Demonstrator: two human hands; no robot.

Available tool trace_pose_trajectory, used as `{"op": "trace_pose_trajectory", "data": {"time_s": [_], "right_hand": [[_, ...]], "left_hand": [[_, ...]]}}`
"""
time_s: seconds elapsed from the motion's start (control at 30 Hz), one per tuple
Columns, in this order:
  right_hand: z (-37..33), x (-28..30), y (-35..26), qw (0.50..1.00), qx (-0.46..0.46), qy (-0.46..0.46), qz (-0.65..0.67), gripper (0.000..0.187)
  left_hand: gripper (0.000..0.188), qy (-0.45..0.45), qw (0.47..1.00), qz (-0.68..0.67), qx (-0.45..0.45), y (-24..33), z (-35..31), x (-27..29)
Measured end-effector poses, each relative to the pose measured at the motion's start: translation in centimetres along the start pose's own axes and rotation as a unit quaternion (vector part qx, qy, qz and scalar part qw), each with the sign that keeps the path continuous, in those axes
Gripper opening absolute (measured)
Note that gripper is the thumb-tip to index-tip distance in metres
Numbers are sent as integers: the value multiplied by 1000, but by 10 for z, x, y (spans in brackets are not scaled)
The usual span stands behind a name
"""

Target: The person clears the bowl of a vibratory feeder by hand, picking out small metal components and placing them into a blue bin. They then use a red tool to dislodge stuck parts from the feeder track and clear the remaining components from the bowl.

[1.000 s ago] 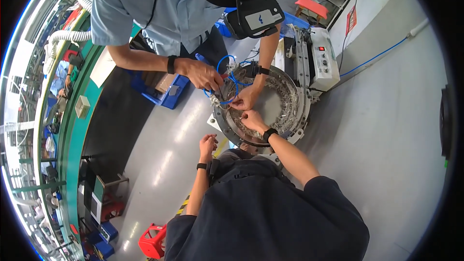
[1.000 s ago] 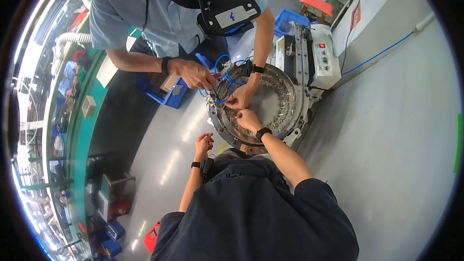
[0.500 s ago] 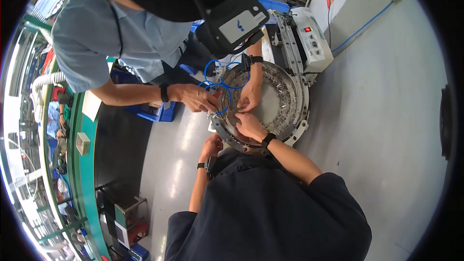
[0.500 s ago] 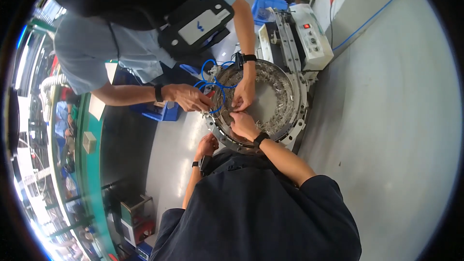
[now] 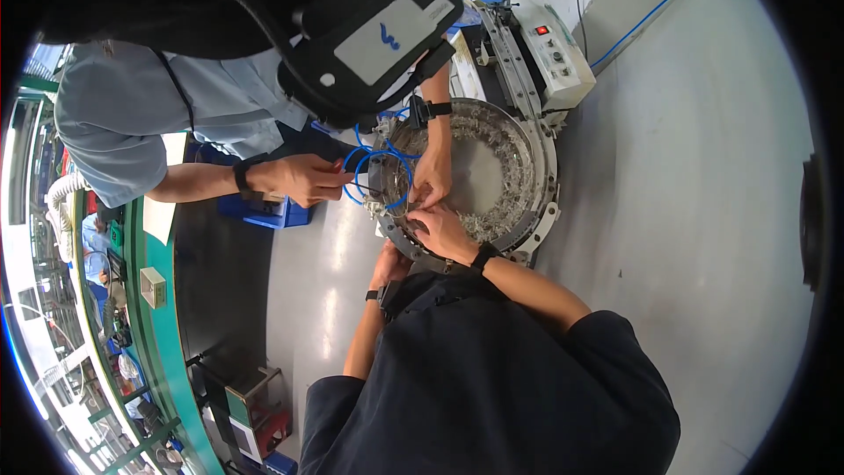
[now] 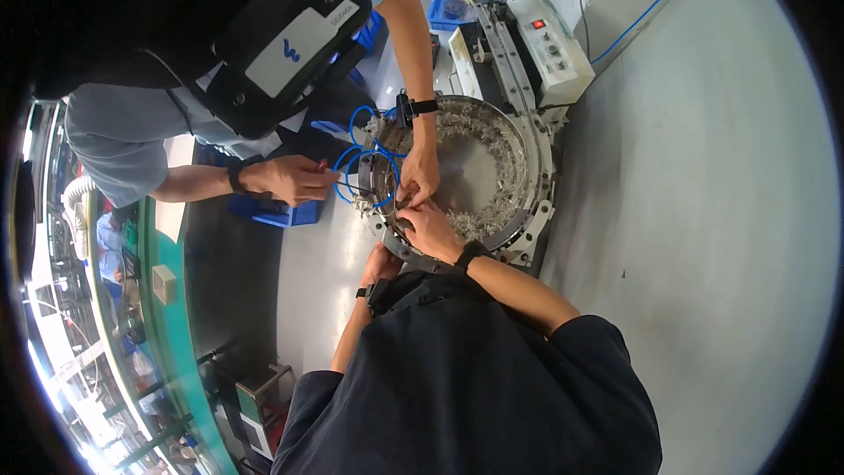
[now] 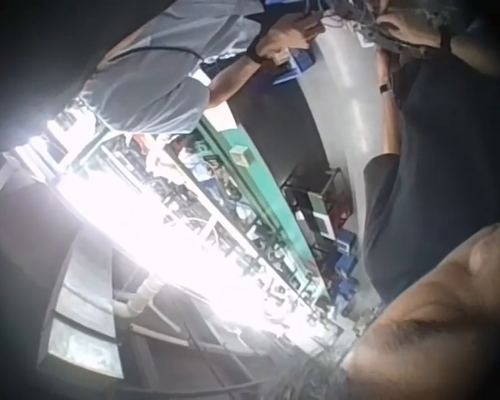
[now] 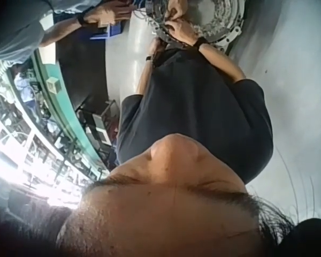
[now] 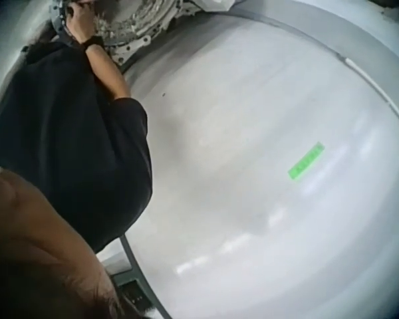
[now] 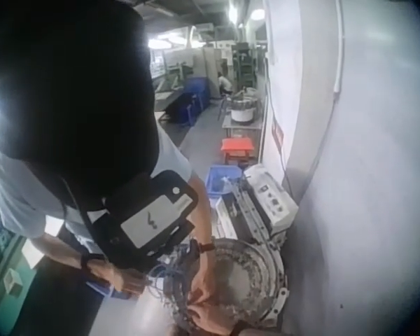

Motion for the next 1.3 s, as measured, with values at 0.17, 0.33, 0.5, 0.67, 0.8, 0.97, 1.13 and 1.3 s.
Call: {"op": "trace_pose_trajectory", "data": {"time_s": [0.17,0.33,0.5,0.67,0.8,0.97,1.13,1.3], "right_hand": [[4,-9,-2,999,6,-43,-5,26],[-5,-7,5,999,9,-19,-32,26],[-10,-3,-5,999,16,-18,-37,25],[-13,1,-9,1000,18,16,-17,24],[-18,2,-3,1000,4,8,-28,23],[-19,1,-3,1000,-7,10,-26,19],[-19,1,-1,999,-36,8,-34,11],[-22,5,5,993,-63,-26,-92,9]], "left_hand": [[16,-75,997,-14,4,-13,26,24],[18,-49,998,44,-18,-15,23,23],[18,-67,995,70,-21,-18,20,23],[18,-55,991,121,4,-19,13,22],[16,-28,999,32,-4,-8,5,12],[14,-50,995,82,-27,-14,8,17],[11,-49,992,113,-16,-20,6,21],[10,-31,988,148,-28,-14,-8,14]]}}
Point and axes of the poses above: each hand's wrist, its own z-axis towards the middle knuckle, its own x-axis out of the back of the hand, y = z × x, the point moved 9 cm from there along z, towards the middle knuckle, and after that the axes turned 2 degrees about -x, right-handed, at the moved point
